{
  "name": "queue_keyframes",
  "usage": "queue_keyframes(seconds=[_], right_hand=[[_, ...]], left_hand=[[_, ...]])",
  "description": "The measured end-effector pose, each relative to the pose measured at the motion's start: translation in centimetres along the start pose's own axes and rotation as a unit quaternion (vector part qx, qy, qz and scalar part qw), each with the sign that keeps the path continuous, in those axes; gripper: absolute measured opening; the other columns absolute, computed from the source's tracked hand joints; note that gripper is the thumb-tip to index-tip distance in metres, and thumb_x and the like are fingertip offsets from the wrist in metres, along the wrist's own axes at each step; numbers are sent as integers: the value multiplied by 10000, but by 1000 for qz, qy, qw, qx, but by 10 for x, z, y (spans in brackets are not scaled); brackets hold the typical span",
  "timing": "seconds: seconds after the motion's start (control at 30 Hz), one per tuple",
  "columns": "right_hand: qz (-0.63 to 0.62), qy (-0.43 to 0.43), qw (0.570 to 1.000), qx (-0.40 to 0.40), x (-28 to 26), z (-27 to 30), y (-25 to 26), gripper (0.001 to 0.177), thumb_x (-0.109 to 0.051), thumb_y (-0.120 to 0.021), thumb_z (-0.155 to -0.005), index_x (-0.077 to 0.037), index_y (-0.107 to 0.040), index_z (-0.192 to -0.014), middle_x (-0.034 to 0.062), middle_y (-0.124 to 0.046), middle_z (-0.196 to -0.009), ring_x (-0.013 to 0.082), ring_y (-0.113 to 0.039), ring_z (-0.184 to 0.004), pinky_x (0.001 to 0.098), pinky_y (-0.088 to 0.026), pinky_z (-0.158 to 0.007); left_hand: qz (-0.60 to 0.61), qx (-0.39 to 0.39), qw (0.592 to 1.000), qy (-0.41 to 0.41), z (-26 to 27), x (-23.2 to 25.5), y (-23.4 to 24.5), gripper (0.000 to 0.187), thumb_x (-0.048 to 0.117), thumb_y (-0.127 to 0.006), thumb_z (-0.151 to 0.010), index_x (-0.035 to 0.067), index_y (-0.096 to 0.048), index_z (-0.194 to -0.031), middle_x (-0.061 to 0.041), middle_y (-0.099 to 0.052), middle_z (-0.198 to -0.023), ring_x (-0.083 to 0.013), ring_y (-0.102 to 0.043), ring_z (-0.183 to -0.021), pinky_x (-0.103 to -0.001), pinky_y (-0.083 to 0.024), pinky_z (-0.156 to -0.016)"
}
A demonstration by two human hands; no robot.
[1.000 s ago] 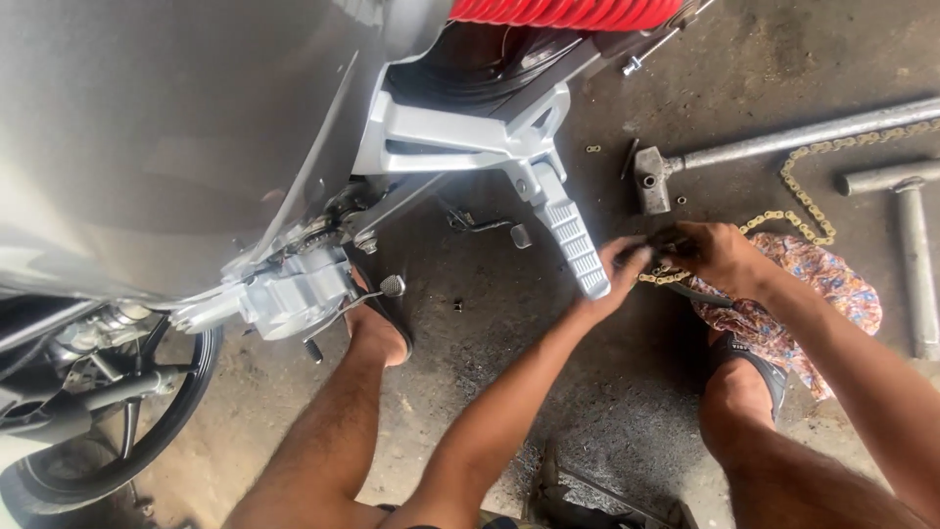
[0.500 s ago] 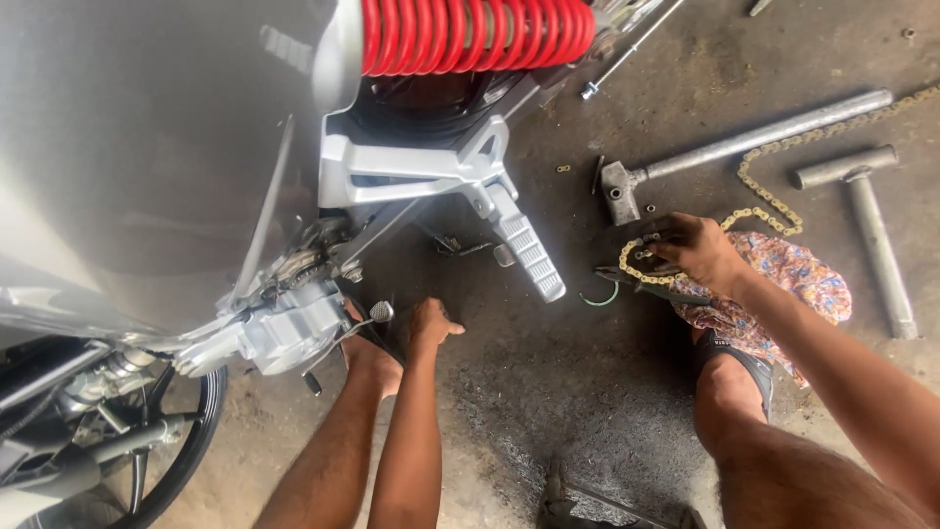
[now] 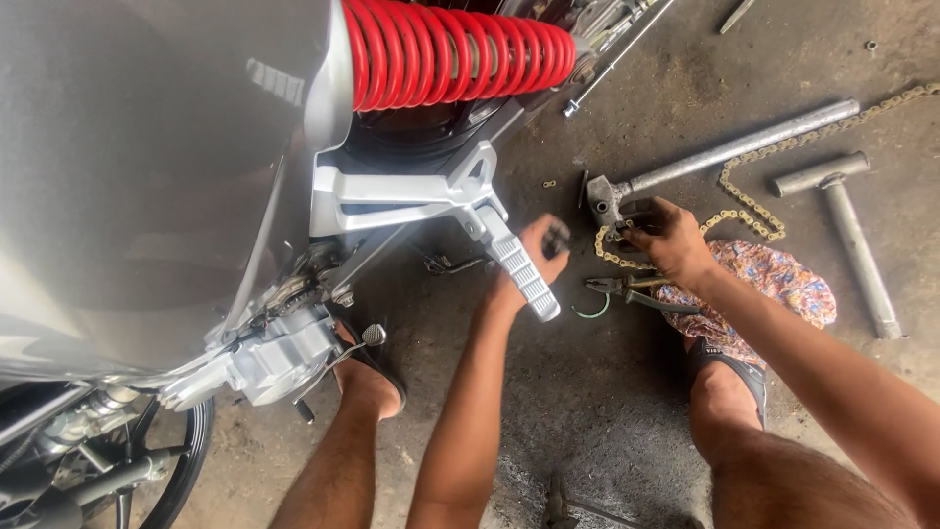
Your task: The person uses pliers and a hammer to remove a master link from a motorcycle chain. They repeatedly position the chain link in the pliers and strike the pliers with the hammer to dislodge the link pin, then separate the chain ends.
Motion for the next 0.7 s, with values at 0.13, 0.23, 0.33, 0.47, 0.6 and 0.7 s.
queue_keyframes(seconds=[0.13,0.23,0.33,0.47,0.6,0.7], right_hand=[[17,22,999,21,-1,-15,-2,298,-136,-720,-683,-99,-630,-965,115,-637,-814,237,-612,-811,378,-449,-704],[33,13,999,15,2,-25,-3,314,-164,-686,-689,-126,-612,-992,126,-636,-862,303,-596,-890,428,-447,-747],[60,29,998,22,10,-40,0,306,-154,-645,-721,-81,-585,-1012,186,-620,-892,384,-575,-903,488,-441,-749],[100,45,994,-3,0,-43,-3,368,-148,-653,-707,-77,-521,-1043,213,-608,-928,420,-550,-939,532,-428,-784],[120,79,990,-2,-5,-44,-4,310,-70,-592,-720,-54,-478,-1008,219,-612,-908,435,-562,-903,534,-430,-755],[121,99,988,-7,-8,-41,-5,281,-61,-577,-719,-50,-477,-982,221,-614,-879,437,-565,-886,530,-440,-731]], left_hand=[[41,100,991,-81,-22,41,-3,161,105,-707,-666,146,-612,-791,-31,-636,-677,-187,-638,-666,-264,-506,-586],[94,166,981,-31,-19,64,-6,135,98,-695,-714,116,-652,-841,-92,-651,-785,-251,-647,-746,-277,-536,-617],[94,235,965,-64,-12,56,-21,124,107,-657,-780,104,-654,-904,-89,-618,-867,-271,-633,-828,-322,-525,-695],[8,294,944,-150,-3,57,-27,155,61,-602,-819,82,-613,-972,-65,-563,-870,-252,-618,-829,-303,-511,-693],[-31,303,932,-198,0,60,-24,195,23,-541,-854,48,-557,-1047,-81,-530,-903,-285,-598,-855,-321,-506,-717],[-79,289,932,-203,0,54,-29,175,61,-540,-848,94,-554,-1020,-45,-544,-876,-252,-616,-816,-314,-512,-671]])
Point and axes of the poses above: each hand's wrist, its own z-axis away from the middle knuckle, its own y-axis out of the back of the hand, x = y × z, the point moved 6 cm from there along -z, towards the middle knuckle
